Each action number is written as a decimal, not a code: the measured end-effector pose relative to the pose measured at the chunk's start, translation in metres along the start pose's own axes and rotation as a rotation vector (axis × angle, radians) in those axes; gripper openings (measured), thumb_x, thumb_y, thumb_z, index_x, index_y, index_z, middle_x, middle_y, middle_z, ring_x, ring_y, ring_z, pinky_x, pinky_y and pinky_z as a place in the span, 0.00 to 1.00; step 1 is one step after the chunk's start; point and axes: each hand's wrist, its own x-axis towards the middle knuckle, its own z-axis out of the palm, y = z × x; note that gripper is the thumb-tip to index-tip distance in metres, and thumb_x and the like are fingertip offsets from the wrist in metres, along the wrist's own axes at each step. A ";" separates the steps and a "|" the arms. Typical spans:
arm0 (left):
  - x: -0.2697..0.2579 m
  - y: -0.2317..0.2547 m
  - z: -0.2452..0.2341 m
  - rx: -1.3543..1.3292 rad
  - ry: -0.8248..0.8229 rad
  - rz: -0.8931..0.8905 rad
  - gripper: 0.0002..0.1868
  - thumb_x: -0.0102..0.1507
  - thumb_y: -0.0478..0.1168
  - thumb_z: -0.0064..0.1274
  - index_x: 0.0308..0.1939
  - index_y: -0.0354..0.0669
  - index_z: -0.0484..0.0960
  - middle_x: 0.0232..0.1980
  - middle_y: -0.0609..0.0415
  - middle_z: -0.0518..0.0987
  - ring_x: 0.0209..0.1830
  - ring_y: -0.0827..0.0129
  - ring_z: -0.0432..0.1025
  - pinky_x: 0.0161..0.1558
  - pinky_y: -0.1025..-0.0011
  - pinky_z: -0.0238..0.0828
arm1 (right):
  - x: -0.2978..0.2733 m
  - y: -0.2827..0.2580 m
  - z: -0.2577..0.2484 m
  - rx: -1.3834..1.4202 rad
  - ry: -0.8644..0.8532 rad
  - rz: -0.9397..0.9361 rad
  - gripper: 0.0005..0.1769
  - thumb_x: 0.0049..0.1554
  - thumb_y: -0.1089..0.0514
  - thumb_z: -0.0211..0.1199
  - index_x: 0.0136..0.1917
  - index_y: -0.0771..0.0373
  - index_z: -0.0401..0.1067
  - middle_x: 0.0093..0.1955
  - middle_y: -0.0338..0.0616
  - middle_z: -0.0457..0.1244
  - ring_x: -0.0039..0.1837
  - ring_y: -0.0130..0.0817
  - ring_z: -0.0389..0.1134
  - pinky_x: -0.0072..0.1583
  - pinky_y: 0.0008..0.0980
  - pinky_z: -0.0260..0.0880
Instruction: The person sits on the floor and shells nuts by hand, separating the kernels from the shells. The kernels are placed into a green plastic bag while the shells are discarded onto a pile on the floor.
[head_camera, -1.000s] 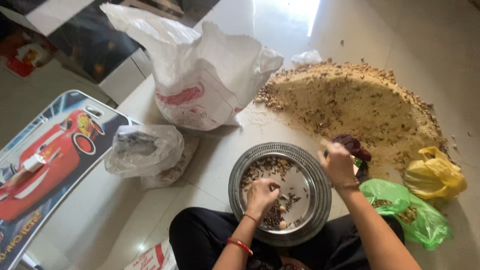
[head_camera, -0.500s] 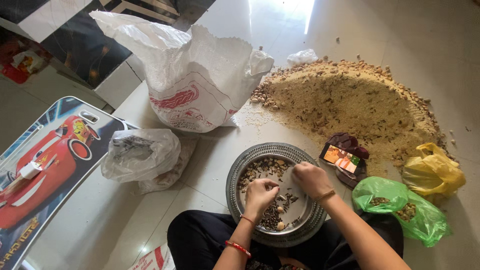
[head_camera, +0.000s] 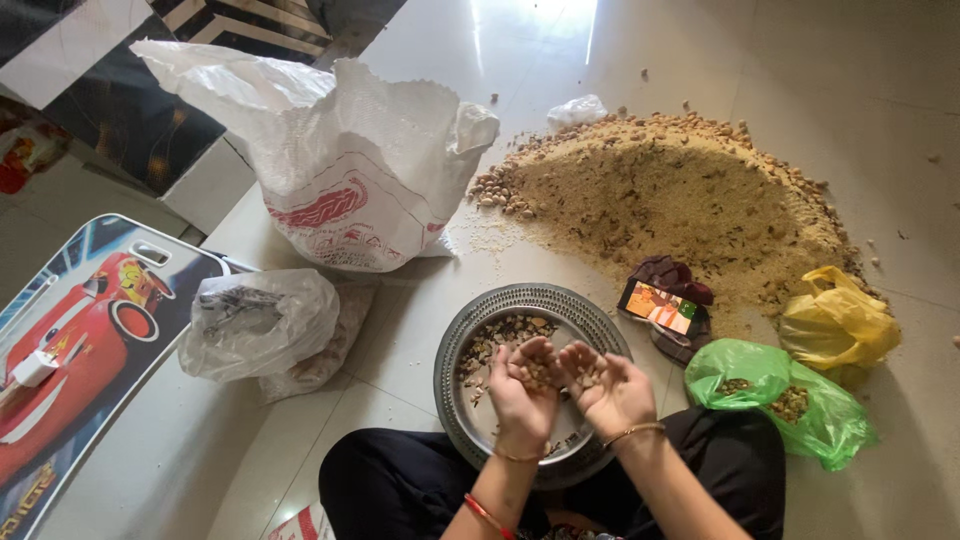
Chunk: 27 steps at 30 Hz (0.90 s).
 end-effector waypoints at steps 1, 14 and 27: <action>-0.006 -0.009 0.006 0.026 -0.013 0.064 0.32 0.73 0.54 0.28 0.43 0.30 0.80 0.39 0.45 0.82 0.42 0.61 0.75 0.49 0.66 0.76 | -0.001 0.005 -0.003 0.038 0.039 -0.007 0.23 0.62 0.55 0.40 0.57 0.75 0.69 0.54 0.57 0.68 0.59 0.48 0.70 0.67 0.47 0.67; -0.062 -0.162 0.068 1.087 -1.013 0.559 0.35 0.75 0.58 0.24 0.67 0.34 0.75 0.75 0.40 0.67 0.81 0.51 0.54 0.78 0.59 0.47 | -0.073 -0.087 -0.115 -0.531 0.031 -0.671 0.21 0.60 0.64 0.50 0.66 0.68 0.67 0.62 0.48 0.67 0.62 0.38 0.68 0.66 0.35 0.66; -0.020 -0.163 0.002 0.562 -0.478 -0.141 0.29 0.72 0.52 0.30 0.60 0.32 0.77 0.64 0.48 0.78 0.69 0.64 0.68 0.71 0.66 0.58 | 0.021 -0.250 -0.233 -0.493 0.768 -0.481 0.09 0.62 0.62 0.52 0.46 0.63 0.72 0.41 0.47 0.64 0.41 0.40 0.66 0.46 0.44 0.71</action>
